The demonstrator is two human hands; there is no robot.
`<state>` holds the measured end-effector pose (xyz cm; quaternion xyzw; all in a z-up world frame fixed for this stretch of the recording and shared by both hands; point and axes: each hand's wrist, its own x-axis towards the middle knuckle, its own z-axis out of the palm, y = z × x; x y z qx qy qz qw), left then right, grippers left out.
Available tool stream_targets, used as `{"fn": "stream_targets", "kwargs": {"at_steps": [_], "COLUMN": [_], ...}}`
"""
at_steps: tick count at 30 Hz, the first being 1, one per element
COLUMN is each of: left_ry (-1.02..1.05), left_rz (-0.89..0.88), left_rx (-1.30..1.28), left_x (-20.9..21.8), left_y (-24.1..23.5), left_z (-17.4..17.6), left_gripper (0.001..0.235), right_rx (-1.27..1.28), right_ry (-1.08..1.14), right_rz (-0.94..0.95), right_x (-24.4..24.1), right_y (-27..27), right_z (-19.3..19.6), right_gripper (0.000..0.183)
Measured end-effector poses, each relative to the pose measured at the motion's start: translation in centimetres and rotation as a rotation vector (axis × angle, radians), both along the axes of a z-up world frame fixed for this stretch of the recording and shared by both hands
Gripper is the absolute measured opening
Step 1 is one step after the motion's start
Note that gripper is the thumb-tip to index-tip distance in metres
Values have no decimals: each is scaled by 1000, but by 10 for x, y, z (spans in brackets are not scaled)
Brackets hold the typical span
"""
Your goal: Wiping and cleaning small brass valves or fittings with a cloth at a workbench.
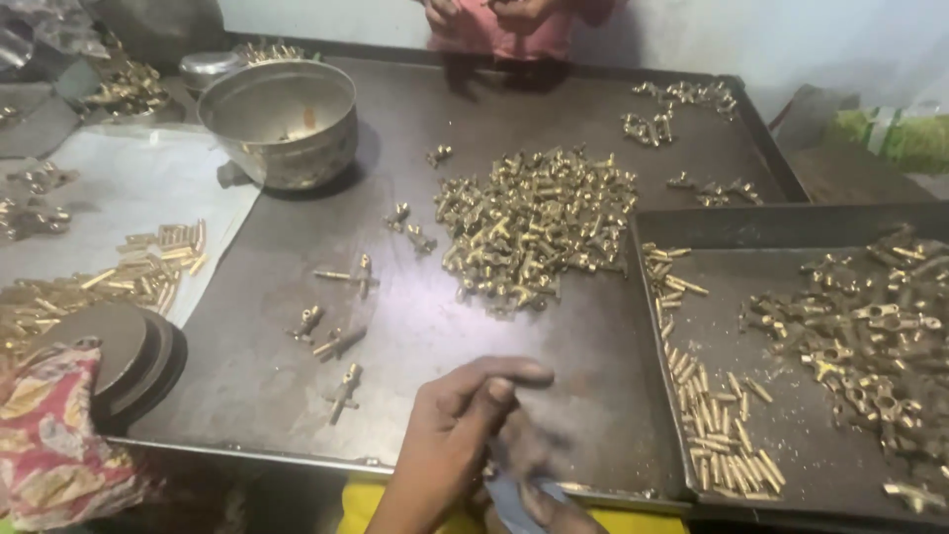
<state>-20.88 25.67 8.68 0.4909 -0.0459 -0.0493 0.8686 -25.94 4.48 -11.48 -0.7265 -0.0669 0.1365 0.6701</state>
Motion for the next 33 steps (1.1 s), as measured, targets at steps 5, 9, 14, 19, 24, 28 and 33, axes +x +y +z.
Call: {"fn": "stream_targets", "kwargs": {"at_steps": [5,9,14,19,24,28,33], "left_ry": [204,84,50,-50,-54,-542,-691], "left_rz": [288,321,-13,17,275,295,284], "left_rx": [137,307,246,117,360,1007,895], "left_x": [5,5,3,-11,-27,-16,36], "left_y": [-12,-4,11,19,28,7,-70], "left_z": [22,-6,18,-2,-47,-24,38], "left_gripper": [36,33,47,46,48,60,65], "right_rx": [-418,359,-296,-111,-261,-463,-687], "right_ry": [-354,377,-230,11,-13,-396,-625], "right_rz": [-43,249,19,368,129,-120,-77], "right_x": [33,49,40,63,68,69,58], "right_y": [36,2,32,2,-17,2,-26], "right_z": [89,45,151,122,152,153,68], "right_gripper": [47,49,52,50,45,50,63]}}
